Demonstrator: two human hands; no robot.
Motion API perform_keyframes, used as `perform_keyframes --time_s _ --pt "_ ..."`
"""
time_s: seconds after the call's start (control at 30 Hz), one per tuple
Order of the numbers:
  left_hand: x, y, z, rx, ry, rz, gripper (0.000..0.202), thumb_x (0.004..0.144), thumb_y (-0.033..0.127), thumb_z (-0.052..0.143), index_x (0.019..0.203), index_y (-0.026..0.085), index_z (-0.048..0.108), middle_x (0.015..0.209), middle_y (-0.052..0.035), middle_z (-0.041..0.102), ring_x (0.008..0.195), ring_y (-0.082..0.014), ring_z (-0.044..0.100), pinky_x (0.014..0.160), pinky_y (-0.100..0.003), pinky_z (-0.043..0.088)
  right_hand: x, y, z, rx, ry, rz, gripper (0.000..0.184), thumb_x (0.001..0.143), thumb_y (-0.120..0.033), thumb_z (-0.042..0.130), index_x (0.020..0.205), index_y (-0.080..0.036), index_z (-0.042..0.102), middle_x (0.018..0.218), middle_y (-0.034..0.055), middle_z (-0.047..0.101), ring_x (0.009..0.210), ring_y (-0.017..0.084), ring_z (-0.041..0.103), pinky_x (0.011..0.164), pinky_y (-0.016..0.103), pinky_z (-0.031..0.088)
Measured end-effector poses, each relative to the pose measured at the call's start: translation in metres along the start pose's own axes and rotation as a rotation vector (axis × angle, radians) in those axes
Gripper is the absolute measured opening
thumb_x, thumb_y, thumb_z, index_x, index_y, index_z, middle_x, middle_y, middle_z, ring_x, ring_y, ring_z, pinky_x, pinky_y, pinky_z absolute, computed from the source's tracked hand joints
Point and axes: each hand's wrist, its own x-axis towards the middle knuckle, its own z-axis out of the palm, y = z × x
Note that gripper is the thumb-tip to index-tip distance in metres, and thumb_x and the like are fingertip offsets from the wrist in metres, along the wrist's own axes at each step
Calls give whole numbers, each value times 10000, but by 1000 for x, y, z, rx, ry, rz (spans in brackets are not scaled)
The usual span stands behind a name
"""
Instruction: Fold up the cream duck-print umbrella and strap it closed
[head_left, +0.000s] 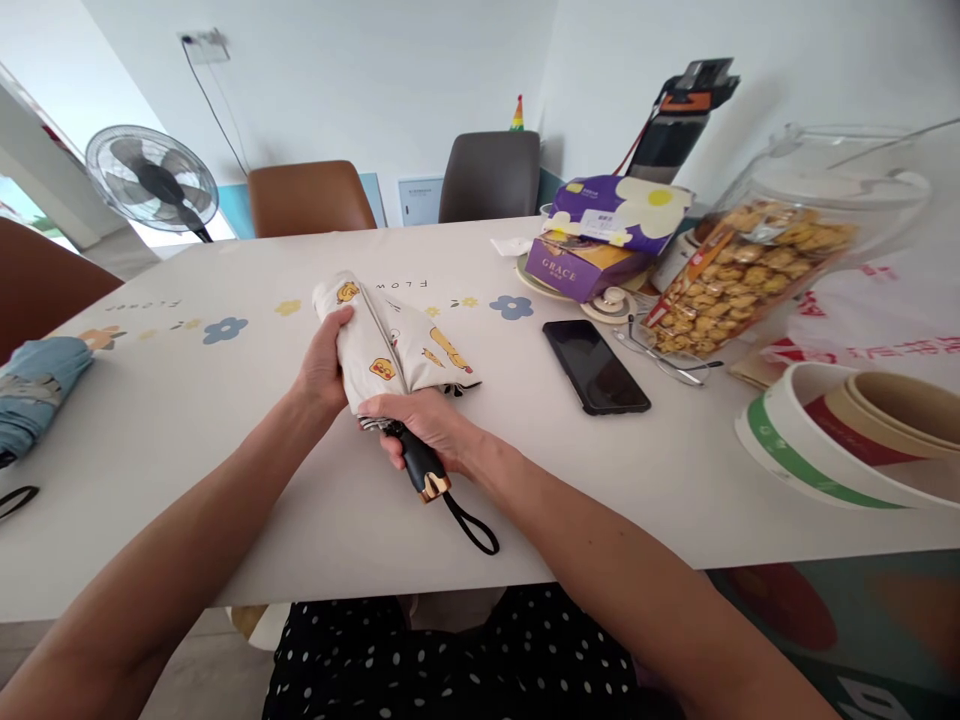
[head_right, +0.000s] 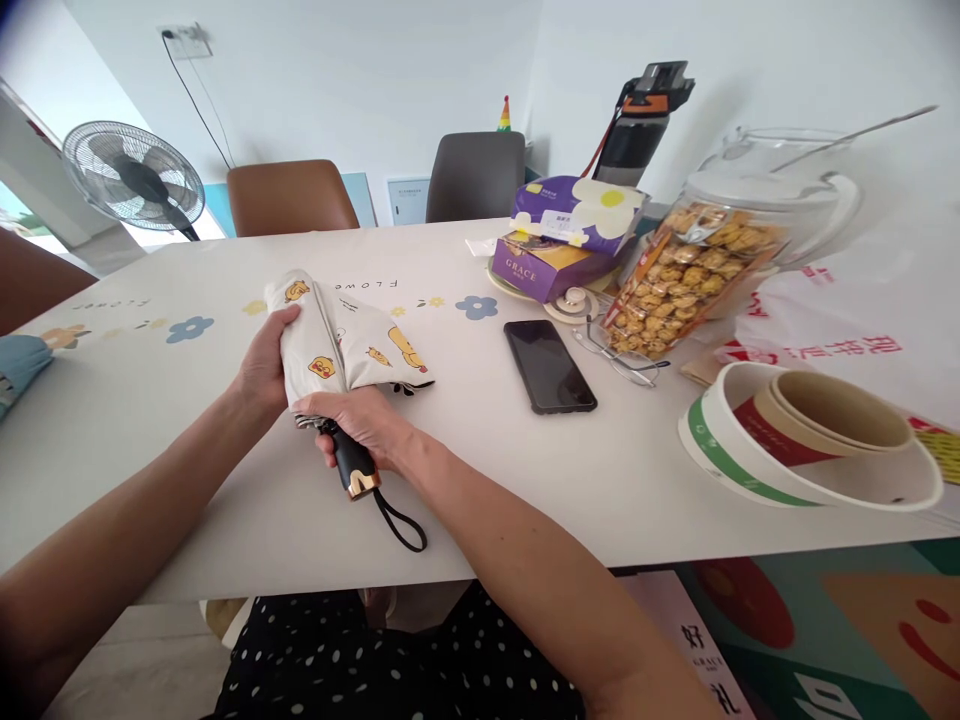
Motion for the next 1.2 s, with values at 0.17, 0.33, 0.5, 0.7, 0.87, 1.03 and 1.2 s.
perform_keyframes --time_s 0.17,0.33,0.5,0.7,0.87,1.03,1.2 --pt "2 2 2 -13 44 2 435 742 507 510 999 161 568 919 -125 639 947 -302 595 838 -444 499 2 0 -1 -17 69 -32 234 682 -298 672 672 -167 479 430 -51 446 340 78 415 309 185 374" --pt "-2 0 7 220 311 273 343 686 292 605 996 177 512 1162 -101 547 1102 -246 516 917 -379 444 6 -3 -2 -3 220 -18 219 659 -259 683 668 -160 488 449 -54 429 357 81 416 314 205 406" --pt "-22 3 22 440 267 582 251 743 188 515 992 211 521 1129 -51 566 1134 -177 486 998 -341 359 6 -3 0 -73 263 18 200 653 -252 680 665 -153 507 450 -40 443 362 90 419 306 217 406" --pt "-39 7 35 658 114 488 375 716 293 584 1081 222 533 1141 -57 544 1083 -230 495 924 -388 393 4 1 4 -176 190 3 226 608 -246 701 638 -151 498 457 -33 444 364 88 417 289 214 384" --pt "-38 4 35 888 28 557 422 677 321 617 1076 223 525 1241 -46 494 1193 -243 404 993 -400 338 4 4 3 -268 167 -25 123 662 -197 601 721 -156 502 452 -40 438 369 102 442 304 219 404" --pt "-36 2 35 1017 -52 542 364 661 351 628 1004 243 573 1261 -19 494 1230 -243 365 1030 -408 300 0 1 4 -381 152 -81 145 691 -193 566 798 -187 468 476 -47 456 374 120 466 310 243 429" --pt "-41 5 38 1034 -31 449 250 660 335 623 895 248 622 1232 0 524 1231 -246 353 1034 -414 295 -1 -1 5 -432 143 -70 155 698 -190 565 807 -193 455 494 -46 461 375 123 480 326 246 438"
